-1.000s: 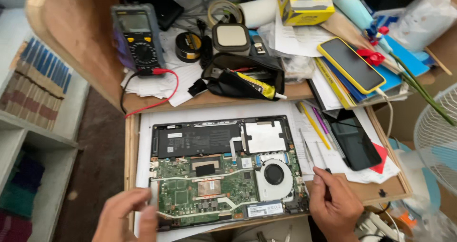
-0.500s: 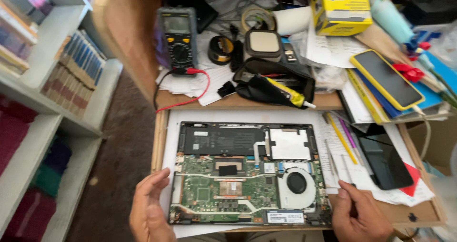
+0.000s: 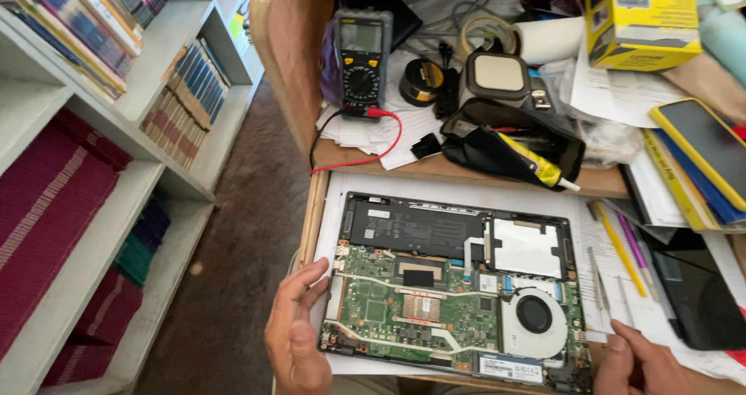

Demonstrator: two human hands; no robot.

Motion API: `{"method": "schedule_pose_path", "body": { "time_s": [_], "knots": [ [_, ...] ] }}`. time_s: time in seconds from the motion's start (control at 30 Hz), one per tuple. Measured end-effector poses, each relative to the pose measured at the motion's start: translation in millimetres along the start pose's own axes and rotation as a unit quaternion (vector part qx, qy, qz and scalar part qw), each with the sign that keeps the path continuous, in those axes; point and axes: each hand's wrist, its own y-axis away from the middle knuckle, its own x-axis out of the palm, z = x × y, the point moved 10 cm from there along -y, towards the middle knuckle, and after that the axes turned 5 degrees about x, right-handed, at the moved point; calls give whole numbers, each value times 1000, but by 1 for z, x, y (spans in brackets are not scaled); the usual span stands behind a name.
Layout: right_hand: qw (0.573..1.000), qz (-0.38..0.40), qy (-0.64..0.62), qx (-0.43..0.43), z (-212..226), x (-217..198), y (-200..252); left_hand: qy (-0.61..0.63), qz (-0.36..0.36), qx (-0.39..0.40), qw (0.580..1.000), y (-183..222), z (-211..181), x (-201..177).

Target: The person manipulates internal components of a laptop using a screwdriver and tweezers, including connecting cables and securing a battery.

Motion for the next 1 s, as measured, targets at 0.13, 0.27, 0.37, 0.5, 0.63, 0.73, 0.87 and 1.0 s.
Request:
{"method": "schedule_pose_path", "body": {
  "time_s": [0.13,0.27,0.37,0.5,0.63,0.73,0.87,1.0],
  "knots": [
    [919,-321,-220,-61,101,-75,153,4,4,-1,1000,-1,-2,-1],
    [981,-157,-99,-62,18,-9,-14,-9,22,2,1000,-2,-4,-1],
    [981,-148,-111,-63,71,-28,47,-7,26,5,1000,-3,-5,-1],
    [959,-260,-112,-27,80,-64,113,3,38,29,999,-3,-4,-2],
    [932,-332,-136,-60,99,-69,143,-4,35,25,999,-2,-4,-2],
    [916,-345,-192,-72,52,-46,54,-1,37,32,999,0,-4,-3],
    [958,-162,-216,-99,68,-11,34,-9,41,31,999,-2,-5,-1],
    [990,111,-68,-50,-70,57,-100,-18,39,30,999,-2,-3,-1]
  ]
}}
